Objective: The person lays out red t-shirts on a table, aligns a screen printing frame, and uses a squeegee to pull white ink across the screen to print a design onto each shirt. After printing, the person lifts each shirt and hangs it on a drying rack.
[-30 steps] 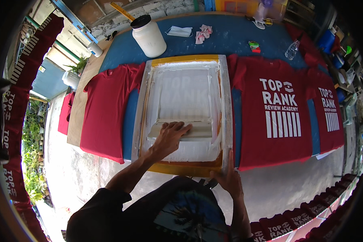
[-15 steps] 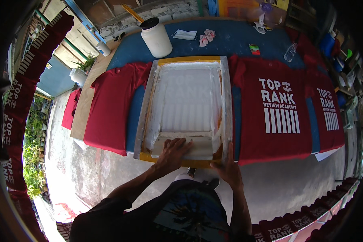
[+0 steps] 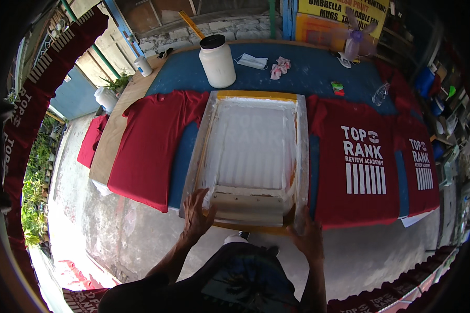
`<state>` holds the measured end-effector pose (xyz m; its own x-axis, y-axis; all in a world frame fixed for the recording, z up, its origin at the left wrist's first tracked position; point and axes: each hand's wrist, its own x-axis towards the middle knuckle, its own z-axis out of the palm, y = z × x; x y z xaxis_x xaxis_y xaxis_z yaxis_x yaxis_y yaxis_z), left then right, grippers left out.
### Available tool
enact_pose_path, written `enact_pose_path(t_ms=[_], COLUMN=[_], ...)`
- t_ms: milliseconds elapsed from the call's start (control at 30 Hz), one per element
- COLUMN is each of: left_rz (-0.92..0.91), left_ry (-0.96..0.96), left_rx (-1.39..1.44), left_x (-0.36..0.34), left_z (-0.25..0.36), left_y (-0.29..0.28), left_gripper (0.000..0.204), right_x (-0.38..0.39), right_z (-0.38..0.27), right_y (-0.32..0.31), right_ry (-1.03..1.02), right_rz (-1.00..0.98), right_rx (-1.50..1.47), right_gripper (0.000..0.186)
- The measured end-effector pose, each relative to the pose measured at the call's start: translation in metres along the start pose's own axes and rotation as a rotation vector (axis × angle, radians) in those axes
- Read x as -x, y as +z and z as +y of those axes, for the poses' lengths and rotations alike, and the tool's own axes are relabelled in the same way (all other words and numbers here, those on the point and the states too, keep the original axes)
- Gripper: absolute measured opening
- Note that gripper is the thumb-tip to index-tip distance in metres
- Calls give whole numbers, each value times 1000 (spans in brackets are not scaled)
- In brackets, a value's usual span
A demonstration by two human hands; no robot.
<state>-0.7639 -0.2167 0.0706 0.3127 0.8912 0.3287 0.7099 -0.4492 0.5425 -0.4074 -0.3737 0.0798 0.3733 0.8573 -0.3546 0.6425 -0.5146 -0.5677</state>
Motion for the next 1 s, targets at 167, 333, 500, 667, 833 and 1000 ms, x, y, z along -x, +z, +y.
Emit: enact_pose_path(t_ms=[167,333,500,667,833,1000], left_rz=[16,-173,-328,-367,-404,-343], left_ry=[-589,-710,-764,-706,-690,-563], left_rx=[127,210,425,462,547,636], left_x=[5,3,-25,-64,-54,-39], left_z=[-91,-121,-117,-118,-141,-176], left_y=[-20,-28,-69,-105,-123,-140], left_gripper=[56,68,69,71,70,80], right_x=[-25,-36,-29,-22,18,61], right_z=[24,42,12,-41,-92,-139], right_y=[30,44,24,-6,-1,14], right_ry=[-339,-54,252,280,244,144], right_rz=[257,116,253,397,591,607], right_rx=[20,-42,-458,-509,-442,-524], right_gripper=[62,42,72,86,73,75])
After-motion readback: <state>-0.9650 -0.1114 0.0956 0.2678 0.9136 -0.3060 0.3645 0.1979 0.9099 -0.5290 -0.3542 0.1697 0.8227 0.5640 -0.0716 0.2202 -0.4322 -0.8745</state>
